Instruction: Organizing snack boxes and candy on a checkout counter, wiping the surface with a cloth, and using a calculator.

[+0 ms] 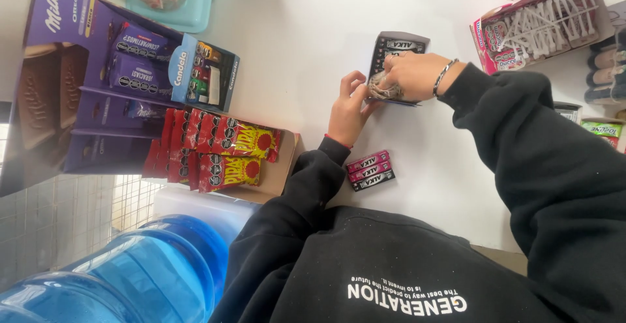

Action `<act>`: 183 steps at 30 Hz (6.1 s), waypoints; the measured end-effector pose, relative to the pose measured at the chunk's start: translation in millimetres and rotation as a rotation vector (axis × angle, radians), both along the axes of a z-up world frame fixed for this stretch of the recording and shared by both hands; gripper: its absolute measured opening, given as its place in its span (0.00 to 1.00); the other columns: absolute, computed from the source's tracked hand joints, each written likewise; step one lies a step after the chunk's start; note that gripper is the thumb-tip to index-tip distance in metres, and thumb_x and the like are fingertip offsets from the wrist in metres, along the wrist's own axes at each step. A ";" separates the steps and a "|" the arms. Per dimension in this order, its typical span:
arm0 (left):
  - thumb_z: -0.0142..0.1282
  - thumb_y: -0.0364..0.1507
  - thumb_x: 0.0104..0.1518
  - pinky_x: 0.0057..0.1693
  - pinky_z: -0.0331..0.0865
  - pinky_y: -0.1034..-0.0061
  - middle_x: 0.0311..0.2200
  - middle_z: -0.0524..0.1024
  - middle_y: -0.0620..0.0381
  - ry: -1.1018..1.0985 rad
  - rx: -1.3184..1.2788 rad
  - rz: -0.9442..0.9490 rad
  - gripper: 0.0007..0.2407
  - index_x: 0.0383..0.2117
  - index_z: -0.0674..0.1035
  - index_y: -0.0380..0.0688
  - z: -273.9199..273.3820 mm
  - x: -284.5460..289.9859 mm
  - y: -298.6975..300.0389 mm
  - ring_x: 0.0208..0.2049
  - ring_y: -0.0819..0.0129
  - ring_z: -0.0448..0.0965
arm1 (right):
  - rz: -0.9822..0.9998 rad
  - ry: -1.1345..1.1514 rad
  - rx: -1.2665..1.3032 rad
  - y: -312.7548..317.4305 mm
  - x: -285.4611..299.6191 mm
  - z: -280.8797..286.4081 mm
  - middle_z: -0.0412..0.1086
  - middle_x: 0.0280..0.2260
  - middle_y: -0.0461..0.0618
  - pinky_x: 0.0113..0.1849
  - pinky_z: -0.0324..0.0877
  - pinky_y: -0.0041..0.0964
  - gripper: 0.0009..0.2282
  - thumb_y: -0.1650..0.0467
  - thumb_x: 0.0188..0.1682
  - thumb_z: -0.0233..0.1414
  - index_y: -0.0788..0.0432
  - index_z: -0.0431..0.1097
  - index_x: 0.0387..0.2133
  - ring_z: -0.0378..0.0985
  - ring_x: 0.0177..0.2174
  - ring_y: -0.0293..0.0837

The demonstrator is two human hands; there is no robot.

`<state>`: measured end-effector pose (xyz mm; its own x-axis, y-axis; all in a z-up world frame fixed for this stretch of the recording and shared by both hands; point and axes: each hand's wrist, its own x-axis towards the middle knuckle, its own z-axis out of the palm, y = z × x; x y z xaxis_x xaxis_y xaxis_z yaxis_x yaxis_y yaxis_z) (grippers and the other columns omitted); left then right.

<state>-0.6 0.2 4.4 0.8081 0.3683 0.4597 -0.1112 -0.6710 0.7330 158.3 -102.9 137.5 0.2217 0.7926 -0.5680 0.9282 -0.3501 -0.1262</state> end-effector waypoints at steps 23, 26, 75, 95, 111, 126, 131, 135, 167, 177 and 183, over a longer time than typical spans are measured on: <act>0.65 0.21 0.57 0.35 0.73 0.68 0.50 0.62 0.48 0.079 -0.058 -0.155 0.15 0.29 0.63 0.42 20.9 1.5 1.0 0.37 0.57 0.79 | -0.151 -0.495 -0.122 5.0 40.9 -23.4 0.70 0.46 0.51 0.33 0.74 0.45 0.14 0.68 0.55 0.43 0.50 0.79 0.43 0.73 0.43 0.53; 0.65 0.17 0.53 0.34 0.72 0.69 0.50 0.62 0.51 0.106 -0.046 -0.196 0.16 0.30 0.65 0.43 22.9 3.3 7.8 0.46 0.57 0.82 | -0.084 -0.472 0.087 16.4 29.0 -24.9 0.67 0.46 0.49 0.33 0.77 0.47 0.06 0.65 0.50 0.54 0.43 0.78 0.36 0.73 0.45 0.54; 0.67 0.20 0.53 0.37 0.78 0.67 0.48 0.65 0.50 0.194 -0.051 -0.065 0.16 0.28 0.65 0.44 48.4 13.7 -0.1 0.38 0.58 0.81 | -1.082 0.614 0.779 -180.8 -10.0 -17.7 0.70 0.30 0.48 0.29 0.66 0.36 0.09 0.73 0.56 0.44 0.63 0.73 0.34 0.68 0.28 0.39; 0.73 0.46 0.46 0.51 0.60 0.55 0.43 0.72 0.54 0.600 0.923 0.175 0.19 0.35 0.82 0.49 79.4 160.4 286.4 0.48 0.52 0.66 | -1.364 0.849 0.570 -188.6 -116.9 -73.2 0.75 0.53 0.51 0.57 0.66 0.38 0.21 0.72 0.46 0.50 0.62 0.72 0.56 0.75 0.54 0.46; 0.75 0.48 0.43 0.50 0.58 0.57 0.40 0.72 0.56 0.394 1.090 0.292 0.19 0.32 0.81 0.53 51.4 146.0 308.1 0.48 0.54 0.67 | -1.243 0.746 0.543 -192.9 -123.1 -74.7 0.73 0.55 0.51 0.57 0.65 0.39 0.22 0.72 0.47 0.50 0.60 0.70 0.57 0.73 0.54 0.47; 0.73 0.33 0.49 0.56 0.70 0.45 0.54 0.71 0.38 0.404 0.229 -0.259 0.30 0.58 0.70 0.43 118.8 -56.2 -7.3 0.56 0.37 0.73 | -1.138 0.544 0.787 -238.0 -152.1 -59.6 0.72 0.49 0.58 0.54 0.64 0.54 0.17 0.74 0.47 0.53 0.60 0.72 0.52 0.72 0.53 0.57; 0.75 0.45 0.38 0.59 0.69 0.54 0.56 0.70 0.47 0.693 0.307 -0.315 0.45 0.66 0.62 0.50 65.4 -144.2 -37.8 0.61 0.50 0.70 | -1.130 0.423 0.739 -243.1 -163.2 -44.7 0.70 0.53 0.62 0.54 0.64 0.58 0.21 0.74 0.46 0.53 0.63 0.70 0.56 0.69 0.56 0.62; 0.71 0.42 0.45 0.61 0.64 0.55 0.55 0.70 0.50 0.577 0.378 -0.279 0.43 0.69 0.59 0.49 45.5 -146.9 -47.4 0.61 0.54 0.69 | -1.143 0.386 0.693 -242.0 -171.7 -49.4 0.70 0.54 0.64 0.56 0.63 0.61 0.22 0.71 0.47 0.53 0.65 0.70 0.56 0.69 0.56 0.64; 0.65 0.27 0.54 0.52 0.75 0.70 0.49 0.77 0.51 0.410 -1.347 -0.493 0.27 0.63 0.69 0.41 82.6 -50.3 -114.4 0.47 0.66 0.80 | -0.935 0.600 1.306 -221.3 -212.0 -23.8 0.67 0.46 0.57 0.52 0.68 0.55 0.20 0.75 0.44 0.55 0.56 0.77 0.52 0.74 0.49 0.58; 0.65 0.25 0.54 0.44 0.83 0.64 0.45 0.79 0.47 0.298 -1.624 -0.531 0.22 0.57 0.75 0.33 118.3 -60.9 -121.4 0.42 0.61 0.84 | -0.750 0.332 1.278 -224.5 -193.3 -19.1 0.63 0.52 0.55 0.53 0.67 0.54 0.20 0.61 0.52 0.50 0.48 0.73 0.57 0.71 0.51 0.58; 0.64 0.28 0.57 0.41 0.77 0.69 0.41 0.80 0.51 0.250 -1.410 -0.533 0.21 0.57 0.75 0.36 128.9 -32.6 -39.6 0.34 0.61 0.82 | -0.675 0.616 0.816 -231.2 -222.1 -58.9 0.62 0.54 0.50 0.56 0.63 0.37 0.23 0.74 0.48 0.50 0.39 0.73 0.56 0.73 0.52 0.48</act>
